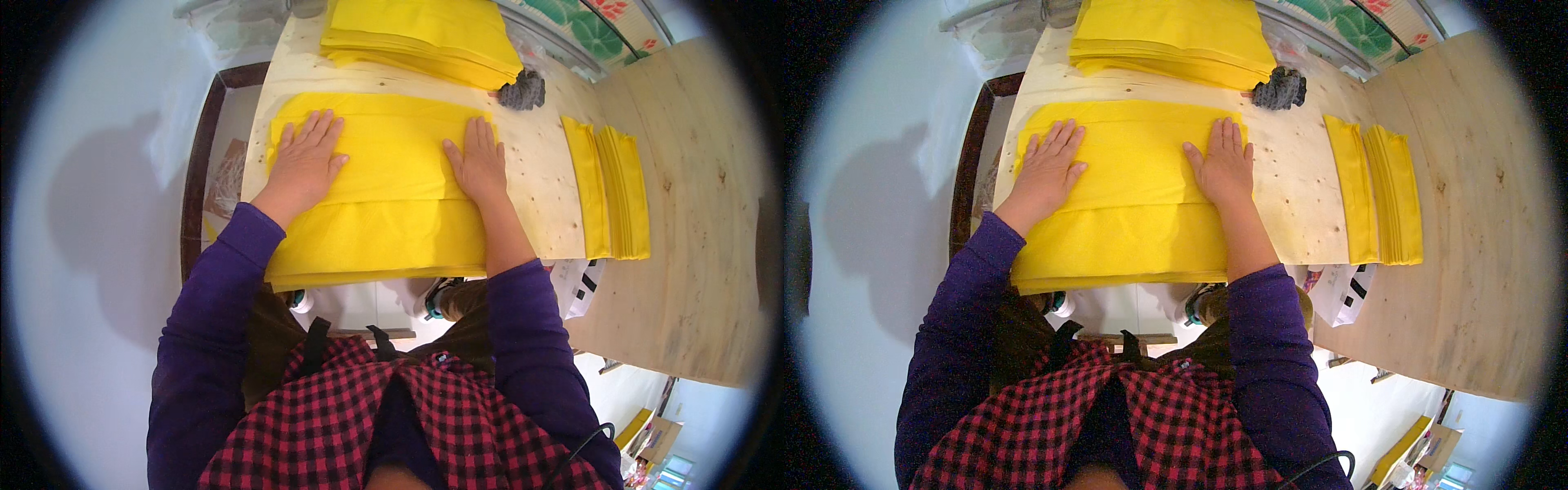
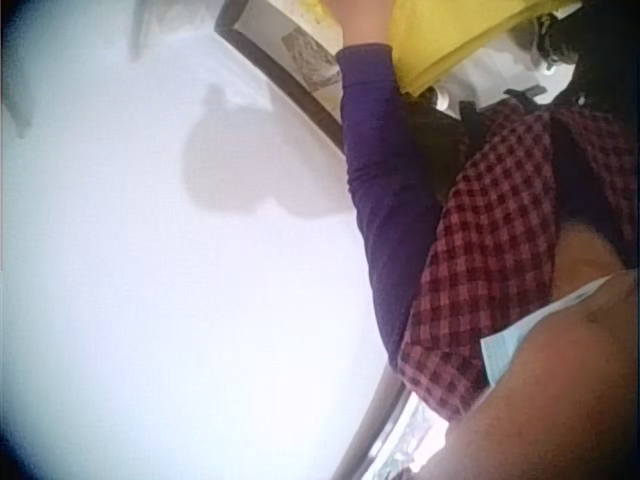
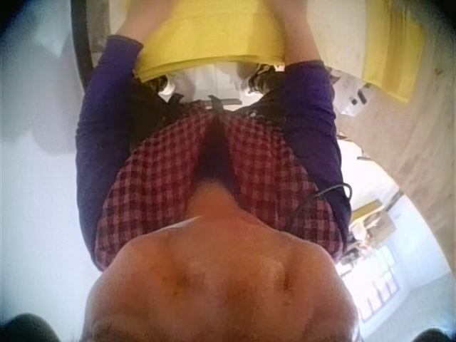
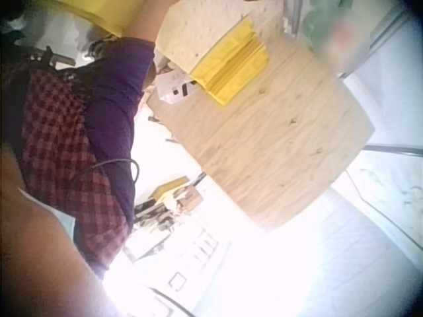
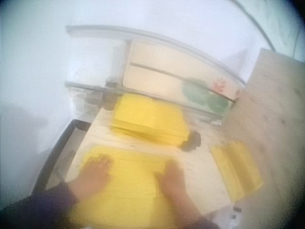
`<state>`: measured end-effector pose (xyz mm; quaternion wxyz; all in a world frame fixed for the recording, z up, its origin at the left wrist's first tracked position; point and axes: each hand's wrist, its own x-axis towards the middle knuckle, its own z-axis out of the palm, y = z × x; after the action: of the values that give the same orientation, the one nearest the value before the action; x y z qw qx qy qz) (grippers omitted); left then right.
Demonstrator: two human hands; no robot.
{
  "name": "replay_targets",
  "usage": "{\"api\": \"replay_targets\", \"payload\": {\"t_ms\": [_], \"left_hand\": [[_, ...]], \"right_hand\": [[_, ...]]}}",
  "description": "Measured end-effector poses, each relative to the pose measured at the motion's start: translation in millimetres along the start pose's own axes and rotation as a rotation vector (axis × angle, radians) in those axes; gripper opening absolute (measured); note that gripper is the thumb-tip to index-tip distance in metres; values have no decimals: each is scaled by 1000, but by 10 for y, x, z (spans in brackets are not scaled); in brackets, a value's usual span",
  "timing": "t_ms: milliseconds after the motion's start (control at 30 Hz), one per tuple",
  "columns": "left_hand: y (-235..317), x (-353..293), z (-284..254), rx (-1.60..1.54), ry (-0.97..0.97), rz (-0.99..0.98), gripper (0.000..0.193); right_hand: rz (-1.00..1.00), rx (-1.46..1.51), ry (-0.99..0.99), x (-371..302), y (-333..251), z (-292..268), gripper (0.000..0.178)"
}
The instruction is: The person folds multiple yellow fabric sheets on a wooden table, aligning edges and pressing folds flat. They stack the folded pieces and occasionally wipe the surface with a cloth. The person handles the fabric by hand without using tools.
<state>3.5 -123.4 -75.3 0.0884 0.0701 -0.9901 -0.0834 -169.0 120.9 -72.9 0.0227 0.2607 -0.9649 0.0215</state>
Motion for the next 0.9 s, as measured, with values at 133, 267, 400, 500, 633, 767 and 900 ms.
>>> {"api": "replay_targets", "payload": {"t_ms": [133, 267, 400, 500, 633, 767, 900], "left_hand": [[-64, -61, -55, 31, -23, -66, 62], [-169, -108, -65, -49, -54, -206, 69], [-239, -171, -68, -16, -52, -231, 70], [-326, -142, -220, 87, -120, -323, 70], [-332, -58, -545, 218, 43, -291, 68], [279, 245, -519, 99, 72, -51, 64], [1104, 619, -235, -120, -36, 12, 69]], "right_hand": [[18, -3, -15, 12, -23, -11, 79], [36, 2, -28, 9, -42, -36, 79], [45, -2, -21, 0, -55, -41, 80], [51, 25, -11, -20, -48, -44, 80], [33, 1, -1, -31, -33, -39, 80], [48, 44, 7, -24, -25, -15, 81], [16, 18, 39, -23, -6, 19, 81]]}}
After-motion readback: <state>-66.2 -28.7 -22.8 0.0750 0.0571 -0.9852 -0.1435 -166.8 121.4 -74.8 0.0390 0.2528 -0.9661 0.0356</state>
